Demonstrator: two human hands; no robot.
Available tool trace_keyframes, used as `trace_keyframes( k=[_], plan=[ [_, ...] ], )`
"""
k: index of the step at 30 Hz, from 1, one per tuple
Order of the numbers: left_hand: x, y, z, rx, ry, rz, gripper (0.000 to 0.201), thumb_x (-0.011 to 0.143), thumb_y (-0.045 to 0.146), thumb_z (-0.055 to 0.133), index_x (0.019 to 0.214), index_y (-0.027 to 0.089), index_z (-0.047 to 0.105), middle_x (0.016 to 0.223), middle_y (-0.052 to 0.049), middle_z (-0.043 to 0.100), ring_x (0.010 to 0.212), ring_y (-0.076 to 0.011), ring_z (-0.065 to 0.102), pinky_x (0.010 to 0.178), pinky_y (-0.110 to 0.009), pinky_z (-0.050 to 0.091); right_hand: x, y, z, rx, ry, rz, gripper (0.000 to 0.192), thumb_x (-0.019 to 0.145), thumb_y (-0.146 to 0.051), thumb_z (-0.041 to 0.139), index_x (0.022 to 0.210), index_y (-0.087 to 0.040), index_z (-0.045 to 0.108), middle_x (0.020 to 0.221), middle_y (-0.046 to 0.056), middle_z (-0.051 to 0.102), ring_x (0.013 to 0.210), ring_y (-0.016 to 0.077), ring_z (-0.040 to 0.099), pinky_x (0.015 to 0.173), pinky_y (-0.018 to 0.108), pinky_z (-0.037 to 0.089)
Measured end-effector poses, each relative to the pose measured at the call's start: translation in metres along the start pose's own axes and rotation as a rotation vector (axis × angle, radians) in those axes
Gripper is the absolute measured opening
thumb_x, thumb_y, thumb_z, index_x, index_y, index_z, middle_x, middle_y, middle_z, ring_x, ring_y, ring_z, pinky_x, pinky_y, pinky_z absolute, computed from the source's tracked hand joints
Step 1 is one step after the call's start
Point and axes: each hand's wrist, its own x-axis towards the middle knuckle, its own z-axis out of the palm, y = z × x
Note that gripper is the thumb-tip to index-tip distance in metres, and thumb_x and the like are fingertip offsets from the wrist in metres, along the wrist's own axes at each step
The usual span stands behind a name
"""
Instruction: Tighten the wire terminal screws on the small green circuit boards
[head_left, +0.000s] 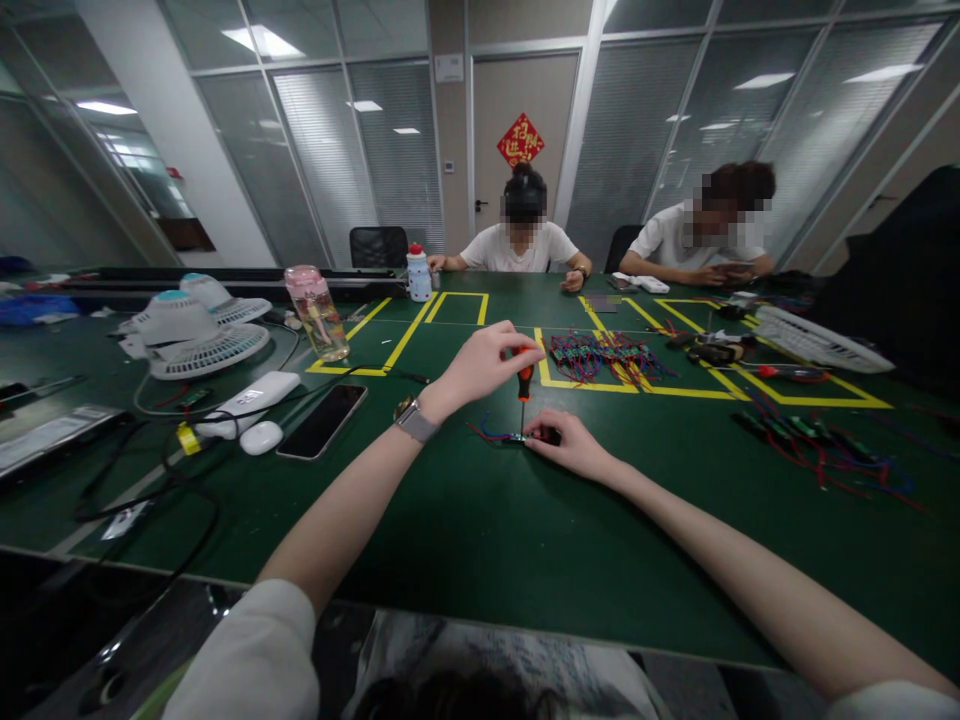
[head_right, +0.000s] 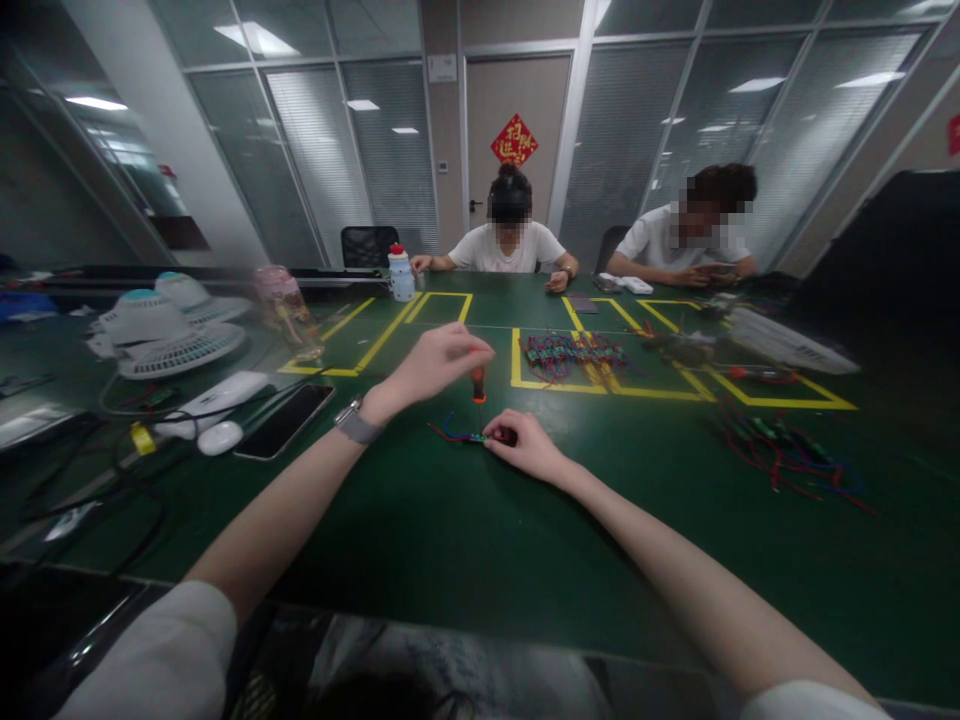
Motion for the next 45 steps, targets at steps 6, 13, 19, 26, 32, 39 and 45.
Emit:
trace_keyframes(
  k=[6, 13, 19, 26, 32, 39, 45],
  plan=[
    [0.0, 0.005, -0.002, -0.172, -0.094, -0.023, 0.025, 0.092, 0.021, 0.047, 0.103, 0.016, 0.069, 0.098, -0.006, 0.065, 0.075, -0.0116, 0.059, 0.069, -0.024, 0.047, 0.0, 0.0, 0.0, 0.007, -0.003, -0.002, 0.01, 0.081, -0.023, 0.064, 0.086, -0.017, 0.07, 0.076, 0.002, 0.06, 0.068, 0.0155, 0.056, 0.065, 0.027, 0.044],
    [0.0, -0.002, -0.002, -0.111, -0.057, -0.017, 0.025, 0.087, 0.037, 0.057, 0.089, 0.017, 0.072, 0.081, -0.002, 0.059, 0.072, -0.0123, 0.056, 0.067, -0.025, 0.045, 0.0, 0.002, 0.001, -0.001, 0.001, -0.015, 0.009, 0.081, -0.022, 0.064, 0.086, -0.017, 0.07, 0.077, 0.002, 0.061, 0.069, 0.0155, 0.056, 0.066, 0.027, 0.044],
    [0.0, 0.0, -0.001, -0.134, -0.102, -0.026, 0.024, 0.088, 0.023, 0.048, 0.098, 0.016, 0.069, 0.098, -0.005, 0.062, 0.08, -0.0136, 0.058, 0.072, -0.026, 0.047, 0.002, 0.004, 0.002, -0.002, 0.0, -0.014, 0.009, 0.08, -0.022, 0.065, 0.086, -0.018, 0.07, 0.075, 0.002, 0.061, 0.068, 0.0153, 0.057, 0.065, 0.027, 0.044],
    [-0.001, -0.003, -0.001, -0.147, -0.159, -0.12, 0.03, 0.091, 0.026, 0.044, 0.111, 0.016, 0.064, 0.092, -0.004, 0.068, 0.056, -0.0088, 0.052, 0.052, -0.021, 0.041, 0.001, 0.001, 0.003, 0.001, 0.011, -0.01, 0.008, 0.079, -0.02, 0.065, 0.085, -0.017, 0.07, 0.076, 0.002, 0.06, 0.068, 0.0145, 0.056, 0.065, 0.026, 0.044],
    [-0.001, -0.002, -0.012, -0.149, -0.183, -0.138, 0.027, 0.088, 0.03, 0.054, 0.107, 0.017, 0.068, 0.088, -0.004, 0.069, 0.057, -0.0092, 0.054, 0.053, -0.02, 0.042, 0.001, 0.001, 0.003, -0.015, 0.012, -0.015, 0.009, 0.08, -0.02, 0.064, 0.087, -0.018, 0.07, 0.076, 0.002, 0.06, 0.068, 0.0151, 0.056, 0.065, 0.027, 0.044],
    [-0.002, -0.001, -0.019, -0.217, -0.235, -0.136, 0.035, 0.091, 0.036, 0.047, 0.114, 0.018, 0.065, 0.104, -0.008, 0.063, 0.065, -0.0101, 0.057, 0.046, -0.017, 0.042, 0.001, 0.001, 0.003, -0.018, 0.013, -0.014, 0.009, 0.079, -0.019, 0.065, 0.086, -0.017, 0.07, 0.075, 0.002, 0.059, 0.068, 0.0149, 0.056, 0.065, 0.026, 0.044],
    [-0.001, -0.003, -0.018, -0.148, -0.178, -0.142, 0.027, 0.087, 0.032, 0.055, 0.103, 0.015, 0.07, 0.093, -0.006, 0.065, 0.067, -0.0098, 0.056, 0.055, -0.019, 0.046, 0.002, 0.004, 0.004, -0.006, 0.021, -0.024, 0.009, 0.079, -0.019, 0.066, 0.085, -0.016, 0.07, 0.074, 0.002, 0.059, 0.066, 0.0146, 0.055, 0.063, 0.026, 0.043]
  ],
)
